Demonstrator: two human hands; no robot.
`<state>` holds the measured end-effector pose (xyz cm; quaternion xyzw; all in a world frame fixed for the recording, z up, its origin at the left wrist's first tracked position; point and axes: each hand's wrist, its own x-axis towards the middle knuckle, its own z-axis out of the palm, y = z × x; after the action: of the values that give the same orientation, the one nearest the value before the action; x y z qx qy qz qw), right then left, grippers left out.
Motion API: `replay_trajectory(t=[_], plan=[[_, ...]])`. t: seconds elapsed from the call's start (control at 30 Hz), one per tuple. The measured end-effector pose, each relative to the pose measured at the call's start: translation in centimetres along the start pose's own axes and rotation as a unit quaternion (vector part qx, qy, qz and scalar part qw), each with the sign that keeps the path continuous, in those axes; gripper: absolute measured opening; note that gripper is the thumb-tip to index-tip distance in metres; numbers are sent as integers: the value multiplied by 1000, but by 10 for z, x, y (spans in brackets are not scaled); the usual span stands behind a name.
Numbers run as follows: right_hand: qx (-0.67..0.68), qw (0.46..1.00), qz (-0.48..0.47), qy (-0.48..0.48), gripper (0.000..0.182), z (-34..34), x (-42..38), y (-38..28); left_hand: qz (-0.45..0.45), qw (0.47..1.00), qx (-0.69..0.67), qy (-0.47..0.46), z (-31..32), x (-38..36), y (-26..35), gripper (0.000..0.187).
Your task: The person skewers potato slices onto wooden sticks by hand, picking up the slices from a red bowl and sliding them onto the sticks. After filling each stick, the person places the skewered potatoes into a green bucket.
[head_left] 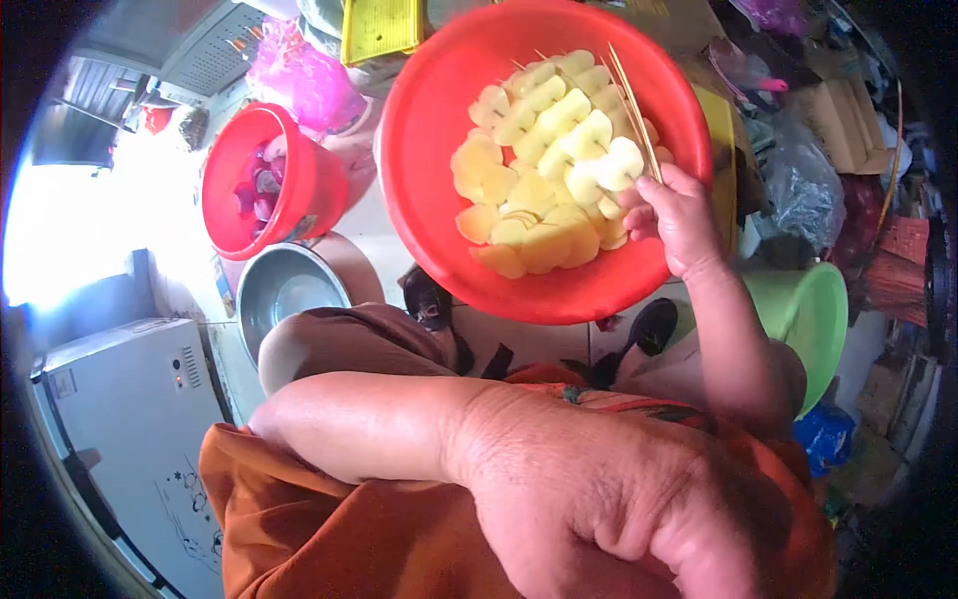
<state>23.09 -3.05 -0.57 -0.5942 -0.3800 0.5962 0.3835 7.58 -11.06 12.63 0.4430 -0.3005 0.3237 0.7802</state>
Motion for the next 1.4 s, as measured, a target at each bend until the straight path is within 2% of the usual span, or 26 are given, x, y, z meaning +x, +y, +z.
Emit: replay_trajectory(t=[0.17, 0.27, 0.33, 0.4, 0.43, 0.53, 0.57, 0.63, 0.83, 0.87, 0.93, 1.1, 1.17, 1.2, 1.27, 1.3, 1.33, 1.4], plan=[[-62, 997, 14, 38, 21, -1, -10, -4, -13, 1000, -5, -7, 12, 5, -8, 16], [-132, 989, -19, 68, 22, -5, -23, -9, -23, 1000, -4, -7, 19, 5, -15, 16], [-217, 969, -110, 51, 23, -3, -32, -10, -26, 1000, -4, -4, 23, 6, -17, 16], [-240, 963, -126, 7, 22, 5, -45, -11, -30, 1000, 1, -5, 28, 8, -19, 16], [-284, 954, -94, -17, 22, 4, -47, -4, -31, 1000, 4, -6, 32, 9, -21, 16], [-397, 892, -206, -67, 18, 11, -58, 16, -38, 999, 10, -2, 46, 13, -27, 15], [-394, 893, -208, -69, 18, 14, -59, 20, -41, 999, 17, 2, 48, 14, -28, 15], [-453, 845, -273, -71, 16, 19, -60, 25, -47, 998, 29, 8, 57, 15, -27, 15], [-523, 810, -235, -119, 25, 35, -55, 33, -57, 992, 114, 22, 80, 9, 3, 15], [-524, 810, -239, -116, 25, 34, -52, 36, -54, 989, 137, 22, 88, 10, 11, 15], [-526, 787, -303, -110, 30, 32, -49, 40, -34, 982, 187, 22, 102, 11, 29, 15], [-511, 809, -258, -131, 36, 34, -61, 11, 18, 950, 311, -1, 148, 14, 63, 15], [-446, 851, -261, -91, 30, 31, -63, 7, 35, 936, 351, -7, 164, 18, 68, 15], [-448, 848, -267, -90, 30, 26, -62, 2, 48, 929, 366, -8, 171, 18, 71, 15], [-450, 858, -221, -113, 40, 21, -63, -4, 65, 917, 393, -7, 184, 19, 73, 15], [-441, 854, -257, -101, 38, 21, -64, -5, 61, 913, 403, -12, 191, 22, 75, 15], [-435, 865, -228, -98, 37, 21, -67, -9, 63, 905, 420, -10, 200, 23, 77, 15], [-416, 875, -230, -97, 36, 17, -73, -14, 74, 892, 447, -9, 213, 22, 75, 15]])
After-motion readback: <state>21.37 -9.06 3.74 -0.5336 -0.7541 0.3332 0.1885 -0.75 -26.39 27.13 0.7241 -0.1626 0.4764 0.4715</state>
